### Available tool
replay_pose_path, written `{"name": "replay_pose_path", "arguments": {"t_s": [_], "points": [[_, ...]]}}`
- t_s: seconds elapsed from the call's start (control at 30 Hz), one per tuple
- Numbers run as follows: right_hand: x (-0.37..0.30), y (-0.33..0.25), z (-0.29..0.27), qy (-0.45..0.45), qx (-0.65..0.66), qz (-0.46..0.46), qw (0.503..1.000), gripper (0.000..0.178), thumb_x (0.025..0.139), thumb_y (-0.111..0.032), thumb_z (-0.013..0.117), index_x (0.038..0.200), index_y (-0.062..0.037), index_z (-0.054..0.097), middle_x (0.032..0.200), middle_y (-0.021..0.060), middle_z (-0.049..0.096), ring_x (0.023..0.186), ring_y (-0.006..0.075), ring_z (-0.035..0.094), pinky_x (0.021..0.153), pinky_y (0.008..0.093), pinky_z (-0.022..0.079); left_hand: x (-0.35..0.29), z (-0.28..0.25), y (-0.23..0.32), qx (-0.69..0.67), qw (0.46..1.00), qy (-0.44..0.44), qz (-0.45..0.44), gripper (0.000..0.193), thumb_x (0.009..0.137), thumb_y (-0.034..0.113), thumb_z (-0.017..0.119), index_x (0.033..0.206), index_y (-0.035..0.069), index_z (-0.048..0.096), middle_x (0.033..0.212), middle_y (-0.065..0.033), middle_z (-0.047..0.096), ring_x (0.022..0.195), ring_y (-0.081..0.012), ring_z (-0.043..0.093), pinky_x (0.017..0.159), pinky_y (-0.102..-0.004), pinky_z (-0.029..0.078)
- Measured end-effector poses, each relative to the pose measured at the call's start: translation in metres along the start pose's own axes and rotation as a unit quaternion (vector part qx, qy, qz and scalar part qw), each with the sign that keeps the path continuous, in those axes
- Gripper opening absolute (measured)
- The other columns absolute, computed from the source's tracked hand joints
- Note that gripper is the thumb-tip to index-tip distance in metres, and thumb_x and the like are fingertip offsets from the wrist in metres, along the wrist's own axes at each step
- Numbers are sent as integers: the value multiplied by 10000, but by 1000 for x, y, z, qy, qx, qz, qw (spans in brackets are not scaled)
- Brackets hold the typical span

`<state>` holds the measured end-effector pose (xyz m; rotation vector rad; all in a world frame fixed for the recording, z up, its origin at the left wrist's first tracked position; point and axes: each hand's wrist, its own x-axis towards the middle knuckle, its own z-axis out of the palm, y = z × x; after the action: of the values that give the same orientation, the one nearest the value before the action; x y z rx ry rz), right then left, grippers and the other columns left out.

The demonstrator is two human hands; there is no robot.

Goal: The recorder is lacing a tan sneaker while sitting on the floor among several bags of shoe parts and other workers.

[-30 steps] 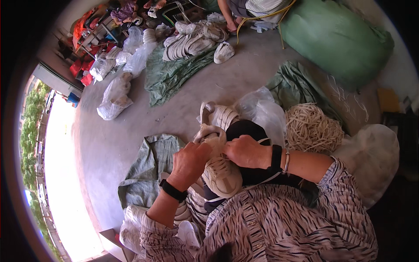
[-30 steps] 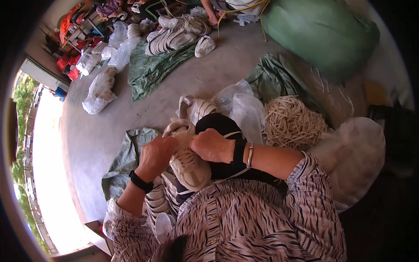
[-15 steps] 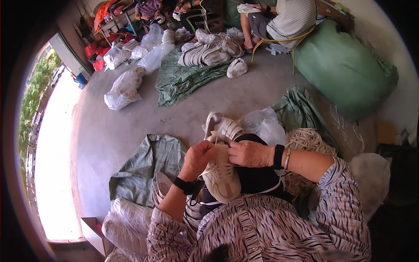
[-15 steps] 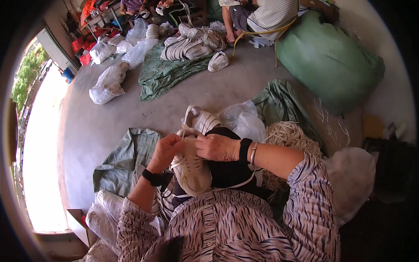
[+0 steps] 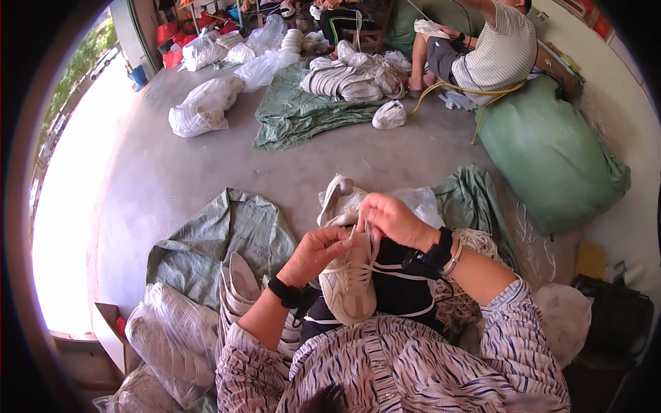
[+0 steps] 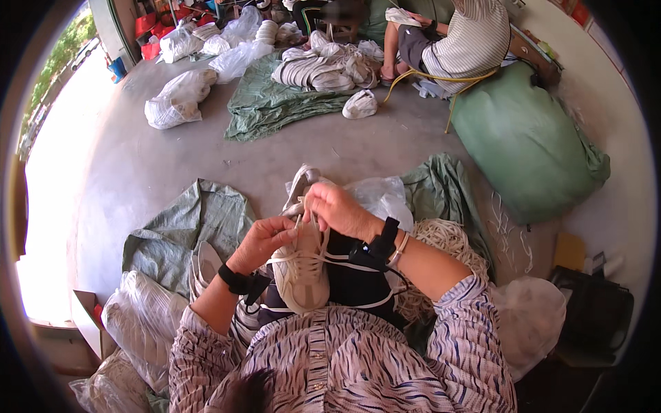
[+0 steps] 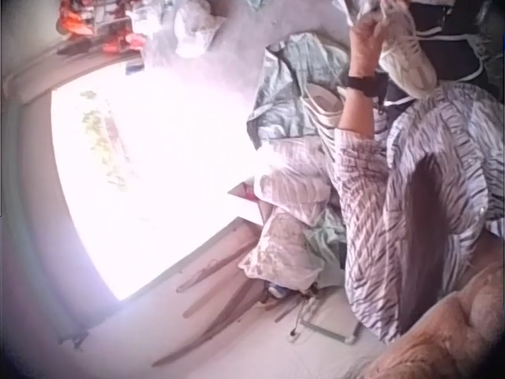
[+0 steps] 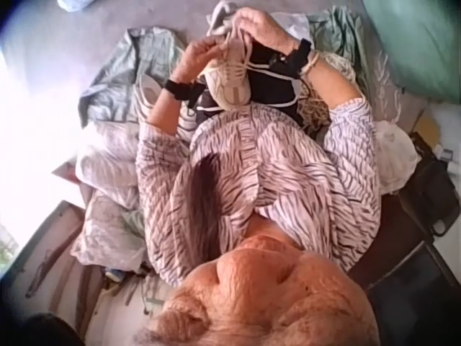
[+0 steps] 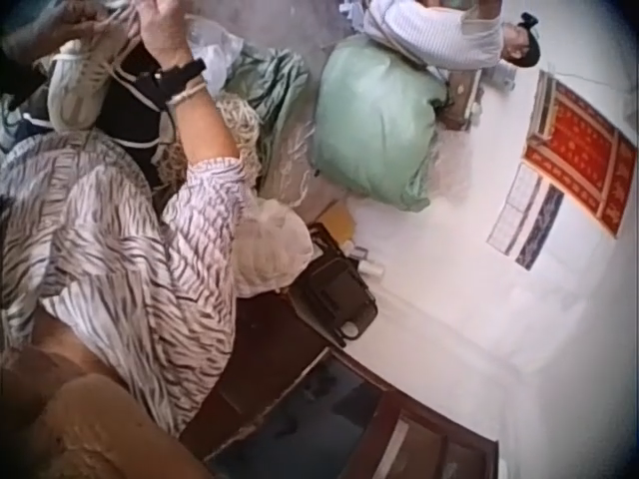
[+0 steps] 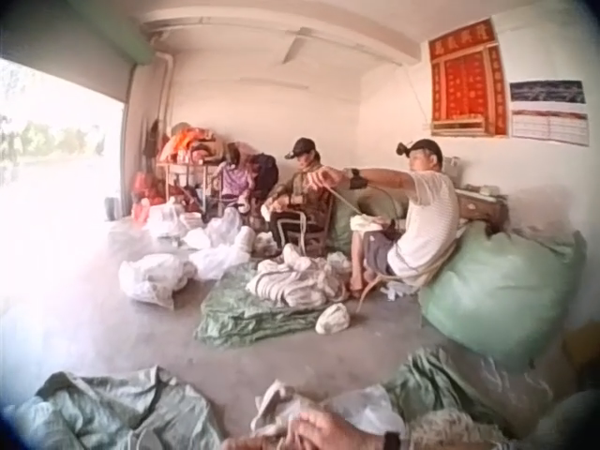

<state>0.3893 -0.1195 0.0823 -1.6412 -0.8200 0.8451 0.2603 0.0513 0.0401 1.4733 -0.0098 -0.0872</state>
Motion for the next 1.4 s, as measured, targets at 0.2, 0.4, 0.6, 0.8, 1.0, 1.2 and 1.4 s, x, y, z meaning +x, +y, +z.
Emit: {"name": "replay_pose_path", "arguments": {"t_s": [0.2,0.4,0.6,0.8,1.0,1.2,1.4], "points": [[4,-20,4,-102,-189,44,976,315,932,-300,484,791,-30,563,623,39,587,497,113,508,472,256,416,3,2,-7,22,1000,2,22,155,895,147,614,923,-5,627,830,41,571,768,-42,489,707,-212,425],[3,-2,9,-109,-195,-54,973,341,867,-318,595,706,-17,570,565,69,547,493,145,519,478,311,417,6,-4,2,152,986,-37,50,175,895,133,604,982,-16,632,861,17,591,805,-56,520,724,-220,445],[-15,-115,-12,-31,252,10,967,344,897,-378,587,727,-89,509,542,-37,424,436,38,382,380,178,291,13,-5,12,64,993,-79,-64,267,879,210,627,1040,-2,635,926,-52,639,876,-98,549,802,-273,462],[-11,-196,-52,-251,315,-251,880,415,976,-406,403,756,-92,564,636,82,568,527,131,544,533,237,488,29,-3,7,200,950,-202,132,341,759,228,730,1035,39,659,790,-56,616,783,-124,561,755,-276,472],[-17,-184,-33,-87,434,-184,877,432,966,-434,416,707,-110,536,609,58,546,489,104,484,469,210,428,16,3,21,153,971,-180,46,219,796,145,677,978,34,625,938,-42,607,887,-127,560,770,-283,469],[-33,-170,-64,29,301,-198,932,345,951,-396,477,721,-146,540,565,16,525,422,90,472,407,190,371,-34,18,11,446,860,176,173,172,763,136,691,924,115,634,1074,-63,550,1014,-253,528,855,-369,446],[-26,-157,-88,91,420,-80,900,277,943,-329,516,749,-132,541,565,-6,517,411,62,457,383,177,335,-38,35,16,590,776,114,193,262,673,210,746,914,161,655,1205,-71,496,1160,-300,430,918,-453,399]]}}
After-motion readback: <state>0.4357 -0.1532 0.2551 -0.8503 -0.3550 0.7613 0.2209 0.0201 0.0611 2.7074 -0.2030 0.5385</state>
